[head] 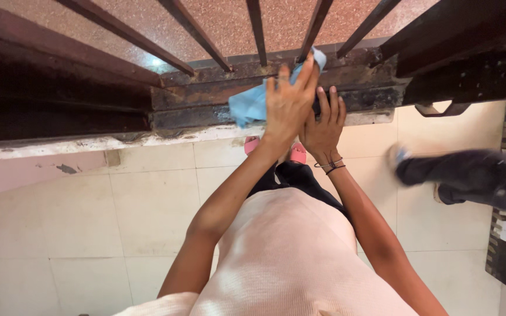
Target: The person cleans a metal gate by wiping its bottom frame and vertical bars with a cloth.
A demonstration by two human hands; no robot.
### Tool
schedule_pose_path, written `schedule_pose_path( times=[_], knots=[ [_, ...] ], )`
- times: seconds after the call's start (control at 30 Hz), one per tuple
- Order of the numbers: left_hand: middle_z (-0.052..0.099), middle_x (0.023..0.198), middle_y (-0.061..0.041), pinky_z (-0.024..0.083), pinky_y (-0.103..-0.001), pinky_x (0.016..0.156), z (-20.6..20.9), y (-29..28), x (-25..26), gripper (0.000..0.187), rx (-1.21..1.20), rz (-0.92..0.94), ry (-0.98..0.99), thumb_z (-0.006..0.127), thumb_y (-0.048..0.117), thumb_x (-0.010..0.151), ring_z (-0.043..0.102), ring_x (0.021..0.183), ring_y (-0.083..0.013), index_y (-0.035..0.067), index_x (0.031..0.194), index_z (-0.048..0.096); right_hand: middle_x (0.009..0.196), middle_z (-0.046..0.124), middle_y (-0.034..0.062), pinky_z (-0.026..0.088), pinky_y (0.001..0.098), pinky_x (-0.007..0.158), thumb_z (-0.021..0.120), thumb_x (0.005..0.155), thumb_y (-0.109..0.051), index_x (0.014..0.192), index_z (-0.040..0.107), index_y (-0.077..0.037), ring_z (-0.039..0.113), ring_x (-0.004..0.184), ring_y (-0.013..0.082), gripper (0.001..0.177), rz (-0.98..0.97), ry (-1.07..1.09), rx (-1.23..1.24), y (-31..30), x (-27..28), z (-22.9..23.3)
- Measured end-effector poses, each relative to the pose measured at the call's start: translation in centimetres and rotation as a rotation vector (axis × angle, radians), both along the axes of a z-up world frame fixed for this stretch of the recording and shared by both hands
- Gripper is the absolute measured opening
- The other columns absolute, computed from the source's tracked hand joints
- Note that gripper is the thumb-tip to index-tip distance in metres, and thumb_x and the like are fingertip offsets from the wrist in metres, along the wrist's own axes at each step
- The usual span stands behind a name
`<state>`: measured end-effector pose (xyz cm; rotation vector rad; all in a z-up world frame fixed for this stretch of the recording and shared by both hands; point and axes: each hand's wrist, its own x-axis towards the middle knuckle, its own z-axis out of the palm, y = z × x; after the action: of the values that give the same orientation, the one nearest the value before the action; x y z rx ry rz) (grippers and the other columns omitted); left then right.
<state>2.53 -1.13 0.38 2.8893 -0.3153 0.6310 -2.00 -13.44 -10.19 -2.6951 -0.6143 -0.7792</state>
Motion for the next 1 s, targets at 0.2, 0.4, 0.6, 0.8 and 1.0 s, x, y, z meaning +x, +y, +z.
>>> schedule_pose_path(
  times=[0.2,0.4,0.6,0.8,1.0],
  knots=[
    [0.049,0.154,-0.003,0.050,-0.044,0.087,0.5,-2.6,0.2,0.050,0.091,0.026,0.059,0.067,0.022,0.090,0.057,0.116,-0.0294,0.009,0.138,0.062,0.153,0.046,0.0254,0.027,0.0588,0.125,0.065,0.108,-0.035,0.147,0.048,0.008,0.032,0.153,0.0433,0.061,-0.008,0.123,0.136,-0.2,0.0,-1.0],
    [0.050,0.151,-0.009,0.048,-0.042,0.087,1.2,-3.0,-1.0,0.054,0.059,-0.037,0.077,0.065,0.022,0.088,0.057,0.116,-0.0292,0.004,0.139,0.063,0.151,0.051,0.0187,0.020,0.0518,0.127,0.062,0.100,-0.049,0.150,0.047,-0.004,0.035,0.148,0.0365,0.068,-0.020,0.199,0.016,-0.3,-0.2,-0.5],
    [0.049,0.149,-0.014,0.047,-0.042,0.086,2.2,-3.8,-0.7,0.063,0.012,-0.123,0.075,0.067,0.024,0.082,0.055,0.112,-0.0307,-0.003,0.138,0.061,0.147,0.047,0.0132,0.034,0.0414,0.120,0.072,0.100,-0.034,0.148,0.037,-0.006,0.045,0.141,0.0249,0.066,-0.015,0.549,0.967,0.4,-0.8,-1.7],
    [0.050,0.143,-0.016,0.048,-0.045,0.092,3.0,-3.6,-0.4,0.066,0.038,-0.157,0.111,0.068,0.023,0.083,0.053,0.118,-0.0306,-0.007,0.141,0.058,0.149,0.049,0.0084,0.039,0.0365,0.122,0.068,0.105,-0.031,0.153,0.037,-0.009,0.049,0.143,0.0210,0.061,-0.034,0.642,0.918,0.2,-0.9,-3.1],
    [0.052,0.141,-0.017,0.049,-0.048,0.091,2.7,-3.8,-0.7,0.070,0.022,-0.220,0.112,0.067,0.025,0.076,0.054,0.117,-0.0308,-0.008,0.137,0.058,0.147,0.047,0.0148,0.038,0.0414,0.113,0.070,0.098,-0.039,0.153,0.036,-0.006,0.046,0.139,0.0299,0.072,-0.053,0.533,0.606,0.1,-0.9,-2.9]
  ],
)
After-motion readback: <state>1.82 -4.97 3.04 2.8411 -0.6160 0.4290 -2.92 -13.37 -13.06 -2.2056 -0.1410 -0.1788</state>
